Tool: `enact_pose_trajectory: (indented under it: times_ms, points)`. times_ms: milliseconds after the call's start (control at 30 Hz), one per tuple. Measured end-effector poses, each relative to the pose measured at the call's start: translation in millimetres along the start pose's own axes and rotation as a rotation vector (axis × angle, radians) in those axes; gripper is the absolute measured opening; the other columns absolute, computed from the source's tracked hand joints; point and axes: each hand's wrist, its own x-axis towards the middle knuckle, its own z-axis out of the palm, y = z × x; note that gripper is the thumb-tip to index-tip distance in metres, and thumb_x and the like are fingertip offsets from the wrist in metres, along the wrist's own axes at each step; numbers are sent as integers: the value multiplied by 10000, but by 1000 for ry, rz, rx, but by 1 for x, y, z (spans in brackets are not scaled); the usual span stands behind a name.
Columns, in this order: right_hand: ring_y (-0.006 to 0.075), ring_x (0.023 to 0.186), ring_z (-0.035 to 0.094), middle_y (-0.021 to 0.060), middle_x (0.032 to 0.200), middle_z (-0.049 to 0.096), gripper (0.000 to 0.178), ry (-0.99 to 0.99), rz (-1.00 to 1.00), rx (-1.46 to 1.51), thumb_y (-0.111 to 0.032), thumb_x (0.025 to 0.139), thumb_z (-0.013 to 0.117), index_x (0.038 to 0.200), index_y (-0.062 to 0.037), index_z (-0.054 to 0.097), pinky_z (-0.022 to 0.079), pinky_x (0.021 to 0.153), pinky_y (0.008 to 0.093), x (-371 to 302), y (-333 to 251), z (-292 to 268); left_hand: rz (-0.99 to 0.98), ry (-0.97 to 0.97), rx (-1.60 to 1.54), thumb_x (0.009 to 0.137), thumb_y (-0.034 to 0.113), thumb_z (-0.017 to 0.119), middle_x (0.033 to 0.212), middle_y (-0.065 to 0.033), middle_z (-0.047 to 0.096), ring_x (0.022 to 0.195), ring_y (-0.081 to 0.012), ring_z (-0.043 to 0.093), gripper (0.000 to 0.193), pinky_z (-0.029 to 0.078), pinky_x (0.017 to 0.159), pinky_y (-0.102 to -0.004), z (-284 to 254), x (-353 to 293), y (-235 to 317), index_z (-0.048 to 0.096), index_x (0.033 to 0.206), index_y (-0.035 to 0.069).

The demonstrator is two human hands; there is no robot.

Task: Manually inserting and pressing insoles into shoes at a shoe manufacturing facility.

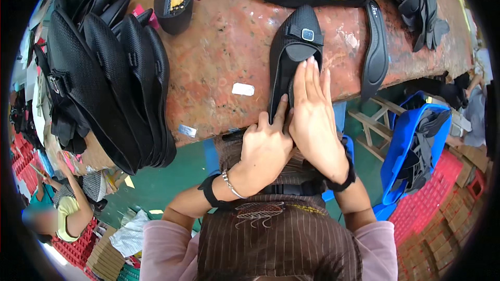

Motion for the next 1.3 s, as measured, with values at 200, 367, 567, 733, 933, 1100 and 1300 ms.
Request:
enact_pose_trajectory:
  times_ms: [200,367,567,733,933,1100,1300]
  points:
    - [426,1156,539,301,1093,592,421,125,16,-337,-83,813,520,1170,140,522,218,1156,589,19,6,17,40,-149,-28,670,299,806,1337,-145,573,875,-299,610,479,571,656,-383,-5,5,2,698,1030,2]
    - [371,1192,541,264,1224,576,489,-191,126,-261,-113,867,494,1290,133,479,172,1171,594,59,17,7,49,-58,-22,678,308,806,1258,-138,613,922,-318,621,452,580,688,-395,-13,9,1,721,1006,8]
    - [298,952,650,164,938,665,292,-13,68,-473,-116,880,482,1088,41,615,113,1186,600,64,10,10,72,-152,29,689,313,799,1324,-134,583,932,-292,618,546,581,688,-385,-15,4,-1,683,1142,32]
    - [295,931,661,150,917,677,297,-27,101,-435,-122,879,473,1047,44,653,56,1204,584,60,15,12,77,-90,40,701,339,793,1311,-136,587,943,-284,613,553,581,689,-378,-17,5,4,678,1156,46]
    - [271,635,680,123,613,655,265,-7,91,-340,-116,832,497,683,-32,699,43,1162,659,83,18,16,52,-51,75,749,340,764,1398,-111,521,944,-275,588,562,573,697,-364,-23,6,13,658,1222,55]
    - [373,1261,520,207,1177,650,447,-122,-267,380,10,774,616,1220,25,629,60,1177,617,50,49,-32,28,63,-164,800,256,730,1306,-84,607,904,-293,614,295,527,843,-389,-40,-16,8,748,1042,88]
    - [323,1049,655,162,1052,715,284,428,450,312,-134,914,597,1150,-1,684,500,915,369,44,143,-102,176,232,-473,641,262,854,902,-166,688,818,-291,675,329,508,696,-361,-172,-78,-58,706,768,-3]
